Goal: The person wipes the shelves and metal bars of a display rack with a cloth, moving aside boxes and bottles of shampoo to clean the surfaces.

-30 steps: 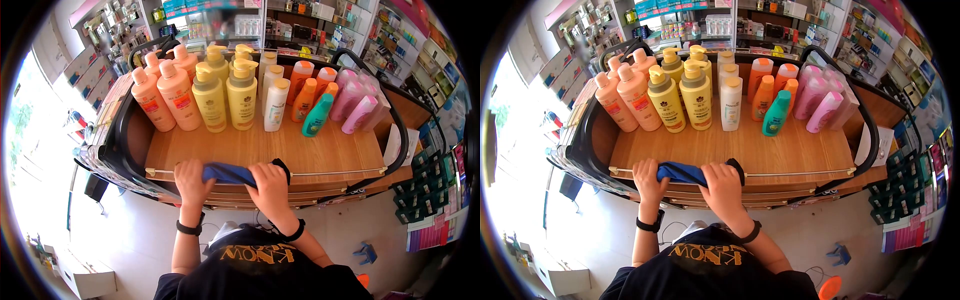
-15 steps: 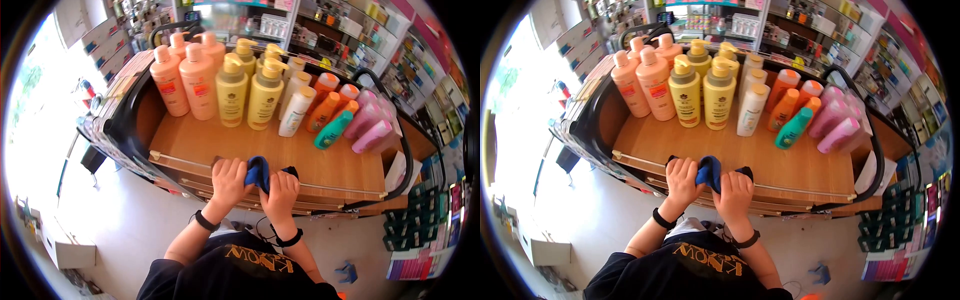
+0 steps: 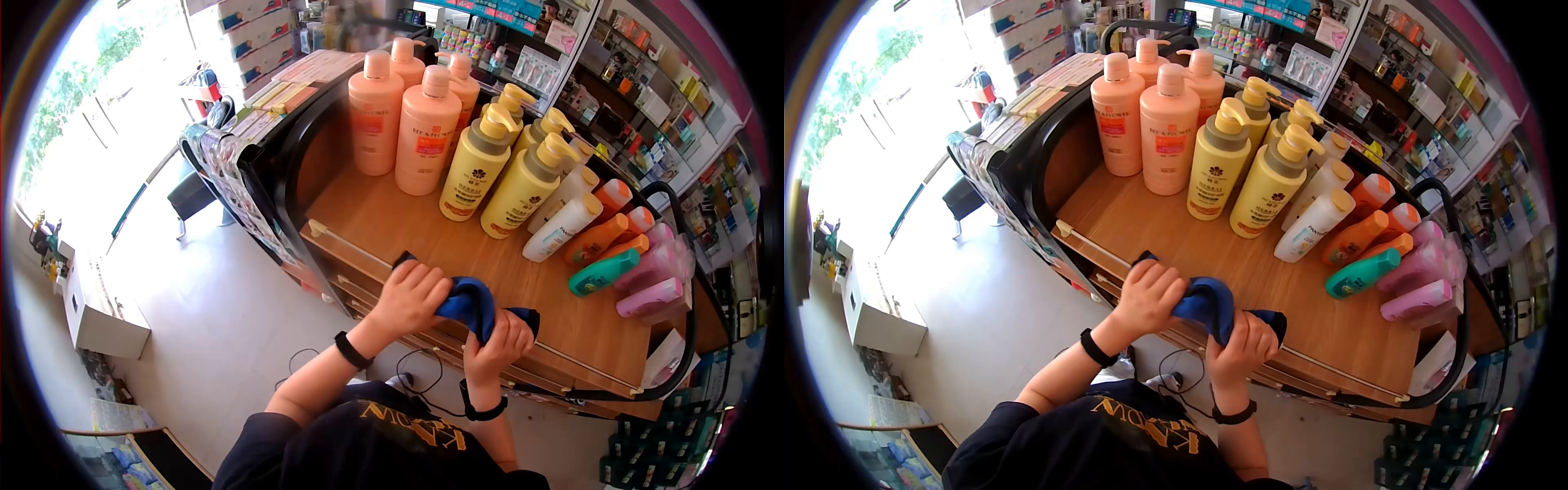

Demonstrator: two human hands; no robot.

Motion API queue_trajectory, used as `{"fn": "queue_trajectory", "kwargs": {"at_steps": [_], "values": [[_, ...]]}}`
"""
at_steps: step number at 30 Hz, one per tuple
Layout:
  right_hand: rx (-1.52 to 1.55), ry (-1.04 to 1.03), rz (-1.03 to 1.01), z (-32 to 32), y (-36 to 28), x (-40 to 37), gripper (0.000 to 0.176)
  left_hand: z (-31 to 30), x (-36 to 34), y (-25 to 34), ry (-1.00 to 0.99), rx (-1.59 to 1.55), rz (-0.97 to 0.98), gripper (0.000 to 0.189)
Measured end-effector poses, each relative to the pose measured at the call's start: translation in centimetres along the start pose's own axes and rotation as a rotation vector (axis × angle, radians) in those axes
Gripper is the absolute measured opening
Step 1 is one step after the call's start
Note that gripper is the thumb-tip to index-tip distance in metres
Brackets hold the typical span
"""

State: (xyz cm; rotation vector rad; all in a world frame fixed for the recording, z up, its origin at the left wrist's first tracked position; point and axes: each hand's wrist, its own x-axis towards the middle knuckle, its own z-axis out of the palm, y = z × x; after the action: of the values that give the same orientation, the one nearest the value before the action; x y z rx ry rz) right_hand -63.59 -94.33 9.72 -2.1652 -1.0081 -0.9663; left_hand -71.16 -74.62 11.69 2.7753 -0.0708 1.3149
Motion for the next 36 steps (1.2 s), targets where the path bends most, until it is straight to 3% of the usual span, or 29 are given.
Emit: {"fn": "queue_trajectory", "kwargs": {"at_steps": [5,15,17,23,29,36], "values": [[-0.013,0.033,0.029,0.5,-1.4,0.6,0.04,-2.0,-1.2,-4.6,0.053,0.052,-0.01,0.045],[-0.006,-0.001,0.098,2.8,-6.6,2.1,0.042,-5.9,-2.0,-10.3,-0.053,-0.004,0.074,0.043],[0.007,-0.017,0.093,3.8,-7.9,2.3,0.043,-6.9,-2.1,-12.4,0.033,0.09,0.21,0.039],[-0.014,-0.007,0.075,7.1,-12.7,3.6,0.045,-7.7,-4.4,-15.6,0.05,0.049,0.014,0.036],[0.05,-0.065,0.076,7.5,-15.7,4.9,0.045,-7.6,-5.7,-15.9,0.106,-0.122,-0.123,0.053],[0.17,-0.164,-0.063,9.2,-18.9,6.8,0.049,-7.6,-6.8,-15.6,0.178,-0.204,-0.123,0.06]]}}
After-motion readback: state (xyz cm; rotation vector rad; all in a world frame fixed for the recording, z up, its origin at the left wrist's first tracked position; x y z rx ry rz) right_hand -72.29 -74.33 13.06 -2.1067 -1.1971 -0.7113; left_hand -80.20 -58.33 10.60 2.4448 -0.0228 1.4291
